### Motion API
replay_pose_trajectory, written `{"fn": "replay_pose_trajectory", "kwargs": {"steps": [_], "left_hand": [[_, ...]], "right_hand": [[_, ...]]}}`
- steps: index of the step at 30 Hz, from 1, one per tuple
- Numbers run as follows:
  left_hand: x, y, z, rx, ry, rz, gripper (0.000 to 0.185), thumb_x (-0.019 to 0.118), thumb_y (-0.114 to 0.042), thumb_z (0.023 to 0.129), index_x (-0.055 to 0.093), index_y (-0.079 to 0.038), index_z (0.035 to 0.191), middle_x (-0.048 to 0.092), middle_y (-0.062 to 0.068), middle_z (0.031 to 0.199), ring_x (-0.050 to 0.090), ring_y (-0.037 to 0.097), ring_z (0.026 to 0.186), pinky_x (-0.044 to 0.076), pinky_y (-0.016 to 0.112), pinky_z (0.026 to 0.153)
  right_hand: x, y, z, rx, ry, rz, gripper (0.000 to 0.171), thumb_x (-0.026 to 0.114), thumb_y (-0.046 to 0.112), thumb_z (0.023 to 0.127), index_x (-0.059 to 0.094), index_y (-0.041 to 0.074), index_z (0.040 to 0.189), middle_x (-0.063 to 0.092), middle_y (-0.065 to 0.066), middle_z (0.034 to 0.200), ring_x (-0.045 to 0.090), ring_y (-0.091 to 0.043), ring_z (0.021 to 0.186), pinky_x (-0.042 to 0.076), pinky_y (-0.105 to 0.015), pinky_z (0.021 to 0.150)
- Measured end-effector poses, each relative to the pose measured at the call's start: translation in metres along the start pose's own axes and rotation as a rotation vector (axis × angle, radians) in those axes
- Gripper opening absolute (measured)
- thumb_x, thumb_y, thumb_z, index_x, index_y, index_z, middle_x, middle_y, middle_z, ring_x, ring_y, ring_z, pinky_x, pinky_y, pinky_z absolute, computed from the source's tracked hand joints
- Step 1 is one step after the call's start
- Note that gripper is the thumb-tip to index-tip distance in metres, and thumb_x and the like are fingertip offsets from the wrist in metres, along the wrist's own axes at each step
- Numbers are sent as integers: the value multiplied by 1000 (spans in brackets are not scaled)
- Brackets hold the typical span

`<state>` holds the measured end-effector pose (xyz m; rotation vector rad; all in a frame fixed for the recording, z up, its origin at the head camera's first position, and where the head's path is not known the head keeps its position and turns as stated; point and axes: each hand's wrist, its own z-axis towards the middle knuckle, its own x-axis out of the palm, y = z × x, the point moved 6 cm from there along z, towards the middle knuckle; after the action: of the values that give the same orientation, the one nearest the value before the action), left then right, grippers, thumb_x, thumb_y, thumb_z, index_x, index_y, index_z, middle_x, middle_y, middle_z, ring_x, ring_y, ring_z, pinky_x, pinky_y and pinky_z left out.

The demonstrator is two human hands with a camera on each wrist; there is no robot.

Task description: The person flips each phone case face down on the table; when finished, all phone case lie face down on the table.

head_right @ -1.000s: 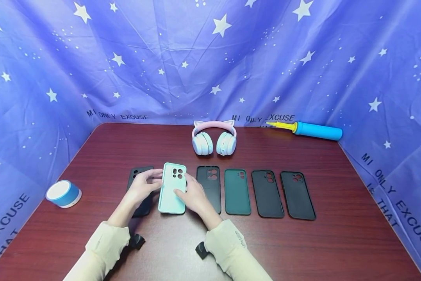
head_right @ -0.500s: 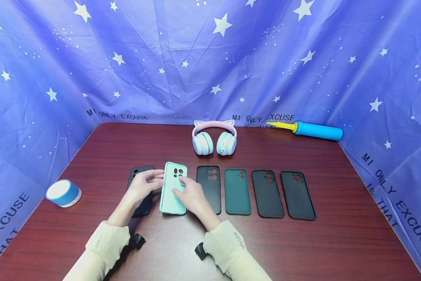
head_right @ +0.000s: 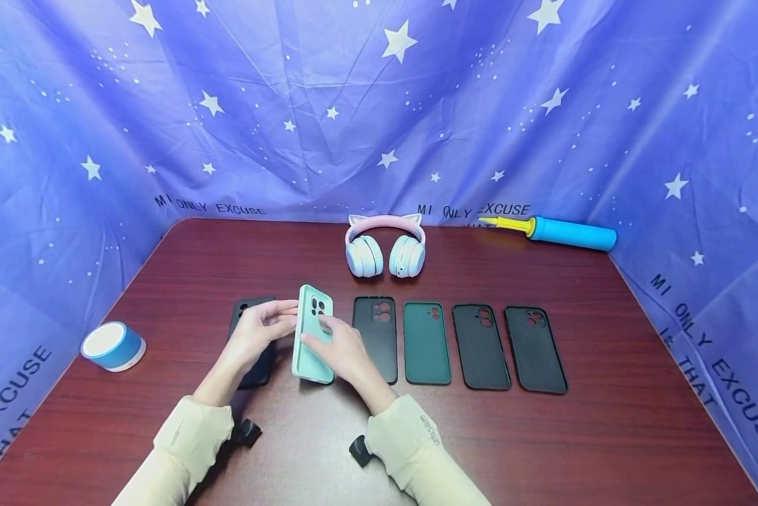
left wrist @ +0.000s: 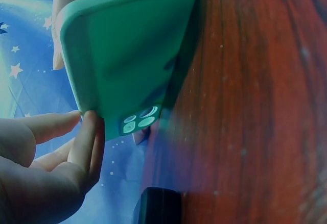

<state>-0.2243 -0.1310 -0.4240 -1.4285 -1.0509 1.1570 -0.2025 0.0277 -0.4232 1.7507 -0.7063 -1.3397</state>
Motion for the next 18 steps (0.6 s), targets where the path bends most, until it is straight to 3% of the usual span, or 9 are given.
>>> {"fn": "replay_pose_trajectory", "kwargs": {"steps": [7,18], "left_hand": [[4,-3,-1,12,43,-86,40,57,4,93,51,13,131,59,34,123,65,-4,89,55,15,81],[6,-4,-2,34,68,-78,42,61,1,92,52,12,131,61,31,122,66,-3,91,55,16,81]], "right_hand": [[2,-1,0,5,11,38,61,61,45,92,50,13,142,59,-8,138,52,-27,131,45,-48,105],[3,0,1,7,7,135,57,64,40,91,53,10,139,61,-10,135,55,-28,128,49,-46,101]]}}
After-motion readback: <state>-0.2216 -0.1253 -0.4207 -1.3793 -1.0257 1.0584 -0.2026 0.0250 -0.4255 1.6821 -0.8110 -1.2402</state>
